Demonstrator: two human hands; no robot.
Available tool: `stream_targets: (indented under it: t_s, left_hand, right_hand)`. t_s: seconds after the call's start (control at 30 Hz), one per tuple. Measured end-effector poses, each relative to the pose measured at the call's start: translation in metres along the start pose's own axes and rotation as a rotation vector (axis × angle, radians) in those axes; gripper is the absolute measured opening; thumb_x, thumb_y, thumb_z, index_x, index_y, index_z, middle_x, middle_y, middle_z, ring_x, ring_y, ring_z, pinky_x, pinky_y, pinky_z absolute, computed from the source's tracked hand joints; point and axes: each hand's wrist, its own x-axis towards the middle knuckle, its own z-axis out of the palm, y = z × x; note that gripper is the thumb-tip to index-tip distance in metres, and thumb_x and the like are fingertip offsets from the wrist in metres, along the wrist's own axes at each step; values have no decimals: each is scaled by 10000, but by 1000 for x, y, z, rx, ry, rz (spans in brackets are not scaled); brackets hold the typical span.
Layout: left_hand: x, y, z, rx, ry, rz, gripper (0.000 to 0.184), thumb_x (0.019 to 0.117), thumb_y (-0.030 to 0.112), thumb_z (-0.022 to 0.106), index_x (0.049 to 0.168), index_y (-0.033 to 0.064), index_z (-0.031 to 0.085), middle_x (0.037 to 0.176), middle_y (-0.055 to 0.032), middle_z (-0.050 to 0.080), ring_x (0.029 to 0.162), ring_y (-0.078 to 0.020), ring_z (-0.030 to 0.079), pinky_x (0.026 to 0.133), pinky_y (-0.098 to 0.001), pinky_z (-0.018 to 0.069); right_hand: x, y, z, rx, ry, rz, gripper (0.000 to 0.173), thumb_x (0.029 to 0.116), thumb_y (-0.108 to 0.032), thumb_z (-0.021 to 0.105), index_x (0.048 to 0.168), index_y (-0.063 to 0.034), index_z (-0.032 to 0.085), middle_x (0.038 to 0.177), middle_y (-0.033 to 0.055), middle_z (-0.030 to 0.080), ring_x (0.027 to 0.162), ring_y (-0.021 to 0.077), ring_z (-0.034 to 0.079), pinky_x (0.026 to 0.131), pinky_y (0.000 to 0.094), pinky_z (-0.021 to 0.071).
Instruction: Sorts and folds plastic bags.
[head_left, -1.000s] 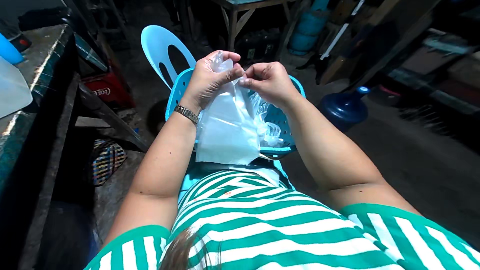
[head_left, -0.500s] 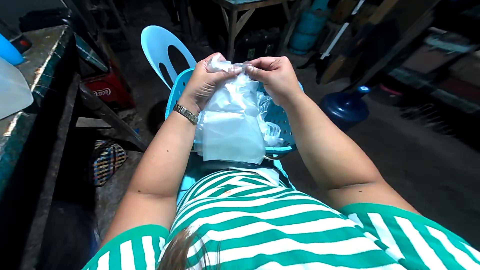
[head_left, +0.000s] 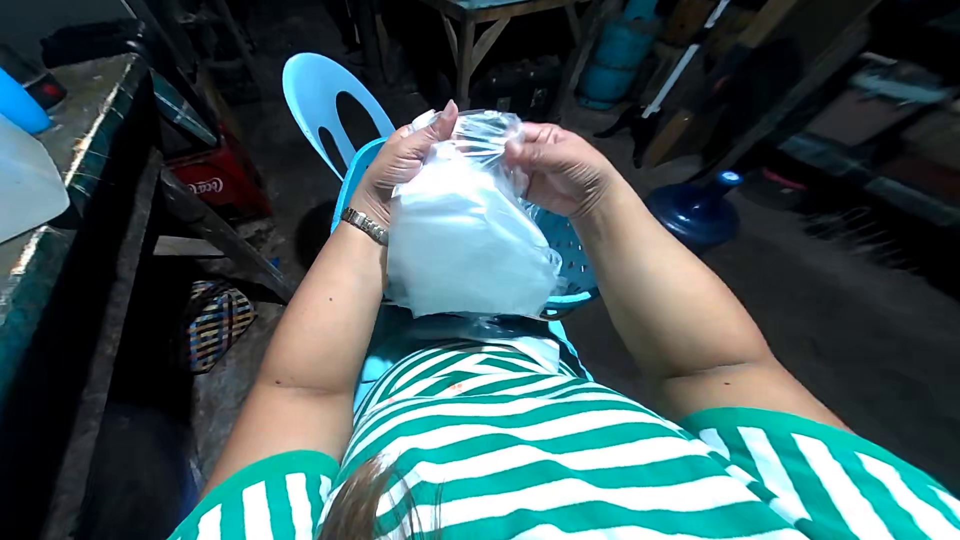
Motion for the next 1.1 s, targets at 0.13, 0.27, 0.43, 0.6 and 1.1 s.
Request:
stream_targets:
  t_s: [0.13,0.27,0.43,0.6,1.1]
  left_hand:
    - [-7,-2,-2,166,-109,6,181,1019,86,474,927,152,615,792,70,712,732,-1,680,704,-191,586]
    - [-7,-2,-3,93,-157,43,280,1035,58,416,922,146,657,831,48,734,775,-21,699,732,-207,597]
    - [-1,-4,-11,-101,-166,50,437,1123,207,245,943,136,637,847,5,735,826,-50,713,784,-228,601]
    - [-8,-1,-6,173,-190,-13,210,1065,167,422,989,143,616,816,79,709,750,22,669,726,-154,572]
    - [10,-4,-9,487,317,124,241,846,-102,680,1015,41,587,826,13,609,709,-32,616,675,-197,557]
  right_hand:
    - [1,-6,2,296,182,-14,372,1128,-250,291,987,-138,616,830,-10,721,779,66,704,762,242,598]
    - [-1,-3,0,151,-1,96,486,1109,-416,257,933,-179,643,827,-54,720,789,42,694,746,252,598]
    - [-2,4,-8,129,-204,-56,137,911,-281,757,1015,-192,760,910,-76,766,816,10,711,770,218,607]
    - [-1,2,-3,310,21,-70,265,1099,-230,374,1013,-179,619,834,-31,712,788,69,695,778,267,600]
    - [1,-5,-3,-385,256,-105,444,857,67,679,1275,14,540,1083,28,657,917,66,664,854,259,579]
